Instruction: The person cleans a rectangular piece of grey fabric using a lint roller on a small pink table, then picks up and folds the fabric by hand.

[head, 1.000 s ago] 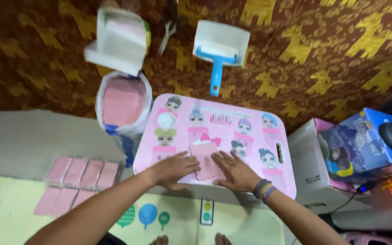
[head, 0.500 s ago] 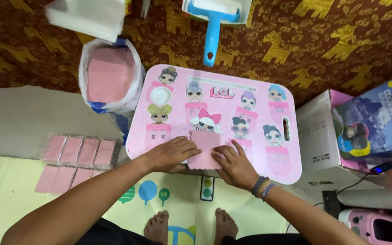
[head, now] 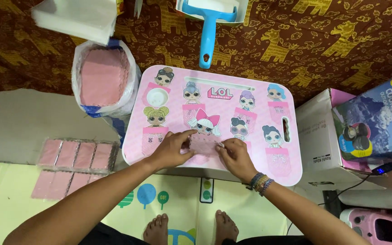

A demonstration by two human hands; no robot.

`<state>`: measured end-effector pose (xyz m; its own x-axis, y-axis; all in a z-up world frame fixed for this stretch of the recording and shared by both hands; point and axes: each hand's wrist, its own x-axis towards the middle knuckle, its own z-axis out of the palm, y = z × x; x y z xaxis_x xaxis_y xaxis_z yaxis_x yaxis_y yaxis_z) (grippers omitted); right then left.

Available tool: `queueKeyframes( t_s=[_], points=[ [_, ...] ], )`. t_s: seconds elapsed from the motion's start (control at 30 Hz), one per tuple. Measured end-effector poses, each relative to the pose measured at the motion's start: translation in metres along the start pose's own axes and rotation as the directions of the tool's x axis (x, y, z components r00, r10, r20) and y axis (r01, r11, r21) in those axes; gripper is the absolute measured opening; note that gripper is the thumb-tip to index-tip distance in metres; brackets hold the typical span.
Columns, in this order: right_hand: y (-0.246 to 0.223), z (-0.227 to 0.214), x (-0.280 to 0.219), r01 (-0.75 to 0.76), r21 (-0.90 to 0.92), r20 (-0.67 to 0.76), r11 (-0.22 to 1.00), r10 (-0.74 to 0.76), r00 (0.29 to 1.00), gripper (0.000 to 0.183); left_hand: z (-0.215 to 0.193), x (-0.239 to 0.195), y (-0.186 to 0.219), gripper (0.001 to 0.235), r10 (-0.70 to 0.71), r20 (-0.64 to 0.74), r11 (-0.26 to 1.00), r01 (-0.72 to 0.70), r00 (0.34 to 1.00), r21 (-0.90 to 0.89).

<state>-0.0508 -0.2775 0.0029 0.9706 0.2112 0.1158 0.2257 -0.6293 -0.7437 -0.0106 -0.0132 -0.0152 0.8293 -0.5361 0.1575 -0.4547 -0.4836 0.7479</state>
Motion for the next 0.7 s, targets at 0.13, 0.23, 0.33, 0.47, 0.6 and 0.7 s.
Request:
queueKeyframes(
  t_s=[0.13,0.23,0.33,0.47,0.6,0.7],
  points=[
    [0.002,0.007,0.005,-0.112,-0.002,-0.064,0.994,0.112,0.992,0.025,0.004,0.005,-0.003,0.064,-0.066,-0.031,0.996,0.064,0.997,-0.066],
    [0.002,0.009,0.007,-0.186,-0.03,-0.102,0.982,0.182,0.978,0.028,0.003,0.007,0.003,0.065,-0.154,-0.027,0.984,0.151,0.988,-0.095],
    [0.0,0.009,0.007,-0.187,-0.095,-0.103,0.978,0.177,0.979,0.027,0.006,0.007,0.003,0.066,-0.181,-0.038,0.981,0.178,0.983,-0.083],
    [-0.001,0.01,0.004,-0.193,-0.051,-0.047,0.98,0.191,0.981,0.043,0.005,0.006,0.005,0.065,-0.146,-0.069,0.989,0.143,0.987,-0.046],
    [-0.001,0.011,0.002,-0.189,-0.058,-0.052,0.98,0.186,0.981,0.059,0.006,0.008,0.008,0.063,-0.15,-0.089,0.988,0.145,0.985,-0.056],
    [0.0,0.014,0.001,-0.2,-0.041,-0.054,0.979,0.198,0.979,0.06,0.003,0.009,0.014,0.062,-0.181,-0.09,0.981,0.174,0.979,-0.085]
  ],
)
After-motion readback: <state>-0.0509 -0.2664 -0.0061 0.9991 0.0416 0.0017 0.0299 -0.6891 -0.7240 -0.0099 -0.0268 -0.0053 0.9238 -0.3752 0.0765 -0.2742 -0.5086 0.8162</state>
